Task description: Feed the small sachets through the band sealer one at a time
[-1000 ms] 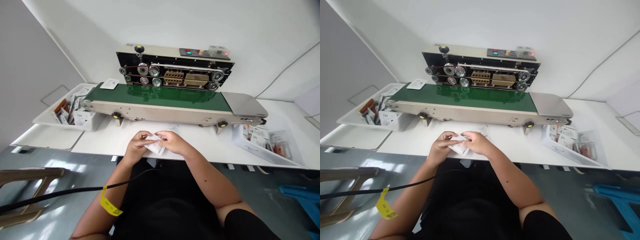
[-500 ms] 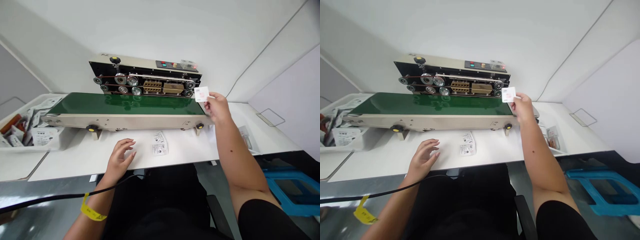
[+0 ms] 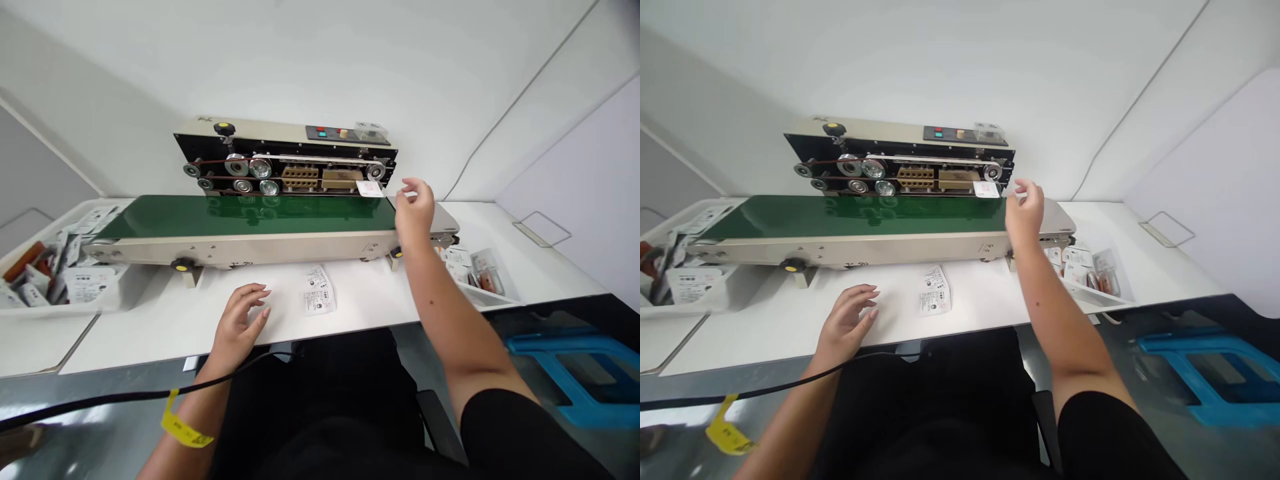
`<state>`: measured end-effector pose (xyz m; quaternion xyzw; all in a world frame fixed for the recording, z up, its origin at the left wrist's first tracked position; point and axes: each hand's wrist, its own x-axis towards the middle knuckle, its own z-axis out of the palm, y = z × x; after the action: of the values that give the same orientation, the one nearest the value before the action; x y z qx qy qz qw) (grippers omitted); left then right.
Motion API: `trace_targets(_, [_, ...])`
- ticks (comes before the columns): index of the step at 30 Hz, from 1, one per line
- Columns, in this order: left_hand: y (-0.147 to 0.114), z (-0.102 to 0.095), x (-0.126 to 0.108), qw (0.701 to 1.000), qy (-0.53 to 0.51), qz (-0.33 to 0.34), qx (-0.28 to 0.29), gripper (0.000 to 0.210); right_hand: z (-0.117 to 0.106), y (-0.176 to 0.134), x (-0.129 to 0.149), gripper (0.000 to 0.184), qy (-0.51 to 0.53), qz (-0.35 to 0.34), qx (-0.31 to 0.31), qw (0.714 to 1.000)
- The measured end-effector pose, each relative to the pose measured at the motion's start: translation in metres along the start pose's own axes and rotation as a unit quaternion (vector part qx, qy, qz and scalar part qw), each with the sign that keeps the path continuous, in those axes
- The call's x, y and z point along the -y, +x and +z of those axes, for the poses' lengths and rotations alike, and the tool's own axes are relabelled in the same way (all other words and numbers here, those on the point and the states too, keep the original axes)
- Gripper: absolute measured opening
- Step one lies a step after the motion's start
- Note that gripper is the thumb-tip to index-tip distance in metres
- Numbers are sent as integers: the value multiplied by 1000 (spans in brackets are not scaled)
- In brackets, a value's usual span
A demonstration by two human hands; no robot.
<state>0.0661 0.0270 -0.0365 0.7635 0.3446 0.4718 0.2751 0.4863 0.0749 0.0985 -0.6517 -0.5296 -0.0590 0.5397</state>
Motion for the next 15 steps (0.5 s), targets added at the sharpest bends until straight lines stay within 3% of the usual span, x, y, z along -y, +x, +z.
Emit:
trace_targets(2, [1, 0, 1, 1000, 9, 5, 12, 28, 1, -51, 14, 31, 37, -28, -8, 999])
trace_targets(4, [4, 2, -1, 999, 27, 12, 33, 29, 8, -106, 27, 32, 82, -119, 202, 969])
trace_targets(6, [6, 6, -6, 996, 58, 20, 65, 31, 21, -152, 36, 55, 62, -141, 359, 921])
trace_targets(7, [6, 9, -9, 993, 78, 24, 85, 34, 28, -170, 38, 70, 43, -125, 401, 907])
trace_targets(9, [6, 14, -16, 984, 117, 25, 130, 43, 43, -196, 39, 89, 18, -74, 424, 902])
trace_targets(10, [5, 17, -19, 979, 135, 26, 150, 49, 50, -204, 39, 90, 19, -57, 426, 903])
trace_targets(15, [0, 27, -27, 959, 194, 46, 202, 87, 76, -218, 46, 63, 122, -127, 461, 870])
